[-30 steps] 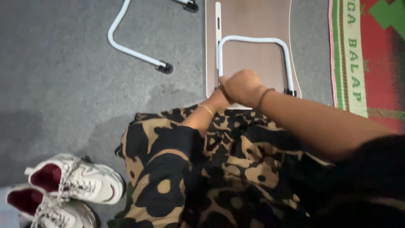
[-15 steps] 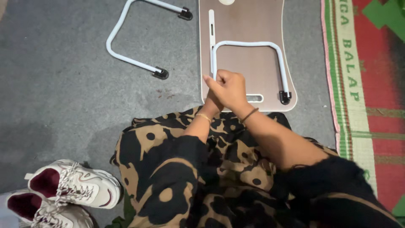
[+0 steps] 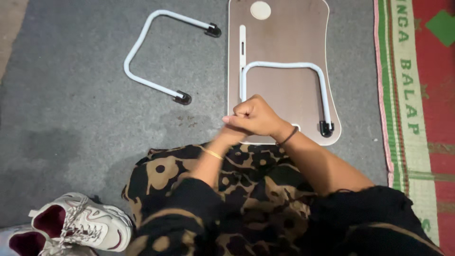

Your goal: The person sits on the floor and attaches a white metal leg frame to a brown plastic seat using a screwdriver. They align the leg frame, insert screws, and tighten them to secure the connection.

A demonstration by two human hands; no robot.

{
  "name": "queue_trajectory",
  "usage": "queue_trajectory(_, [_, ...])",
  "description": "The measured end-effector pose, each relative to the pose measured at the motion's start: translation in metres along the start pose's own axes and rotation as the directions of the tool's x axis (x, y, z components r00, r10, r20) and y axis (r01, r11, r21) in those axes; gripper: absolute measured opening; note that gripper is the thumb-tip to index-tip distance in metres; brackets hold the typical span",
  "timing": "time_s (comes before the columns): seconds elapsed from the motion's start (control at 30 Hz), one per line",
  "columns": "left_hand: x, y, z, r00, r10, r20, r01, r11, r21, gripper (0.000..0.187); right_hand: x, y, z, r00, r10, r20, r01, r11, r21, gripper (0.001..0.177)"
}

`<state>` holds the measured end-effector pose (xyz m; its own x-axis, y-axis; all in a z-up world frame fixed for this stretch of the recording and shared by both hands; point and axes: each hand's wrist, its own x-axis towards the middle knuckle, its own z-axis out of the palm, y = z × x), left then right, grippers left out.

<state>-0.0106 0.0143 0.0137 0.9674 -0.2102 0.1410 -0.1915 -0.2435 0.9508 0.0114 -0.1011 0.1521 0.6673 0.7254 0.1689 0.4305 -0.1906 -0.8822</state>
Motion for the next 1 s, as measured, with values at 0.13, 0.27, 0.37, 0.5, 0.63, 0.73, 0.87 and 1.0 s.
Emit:
queue_trajectory(0.13, [0.017,-0.017,-0.051,0.758,-0.142,0.637,0.227,0.972,-0.053,0.032,-0.004,0.004,0.003,0.995,0.071,0.070,-0.080,0.988,0.132,0.056])
queue_trajectory(0.27, [0.016,-0.037,-0.020,0.908,0.021,0.418,0.027,0.994,-0.108,0.036,0.004,0.000,-0.003,0.990,0.127,0.061,-0.135,0.978,0.160,0.054])
queue_trajectory(0.37, [0.000,-0.052,0.016,0.987,-0.102,0.122,0.105,0.994,-0.023,0.021,0.003,0.005,0.006,0.995,0.093,0.019,-0.095,0.979,0.179,0.055])
queue_trajectory(0.5, [-0.002,-0.042,0.039,0.972,-0.032,-0.231,0.072,0.984,0.165,0.026,0.008,0.004,0.007,0.991,0.104,-0.082,-0.094,0.989,0.118,0.064])
queue_trajectory(0.63, [-0.021,-0.025,0.071,0.803,-0.128,-0.582,0.001,0.977,-0.214,0.021,-0.005,-0.011,0.037,0.857,-0.036,-0.515,-0.010,0.996,-0.086,0.046])
queue_trajectory(0.73, [-0.015,-0.018,0.096,0.764,-0.250,-0.595,-0.094,0.869,-0.486,0.023,-0.020,-0.015,0.056,0.652,-0.084,-0.754,-0.074,0.982,-0.174,0.040])
queue_trajectory(0.87, [-0.025,-0.003,0.080,0.828,-0.193,-0.527,0.068,0.967,-0.247,0.018,-0.030,0.002,0.058,0.678,0.022,-0.735,-0.119,0.990,-0.080,0.051])
queue_trajectory(1.0, [-0.022,0.016,-0.005,0.993,-0.088,0.079,0.090,0.996,-0.020,0.035,-0.025,0.021,0.019,0.870,0.082,-0.486,-0.064,0.997,0.053,0.053])
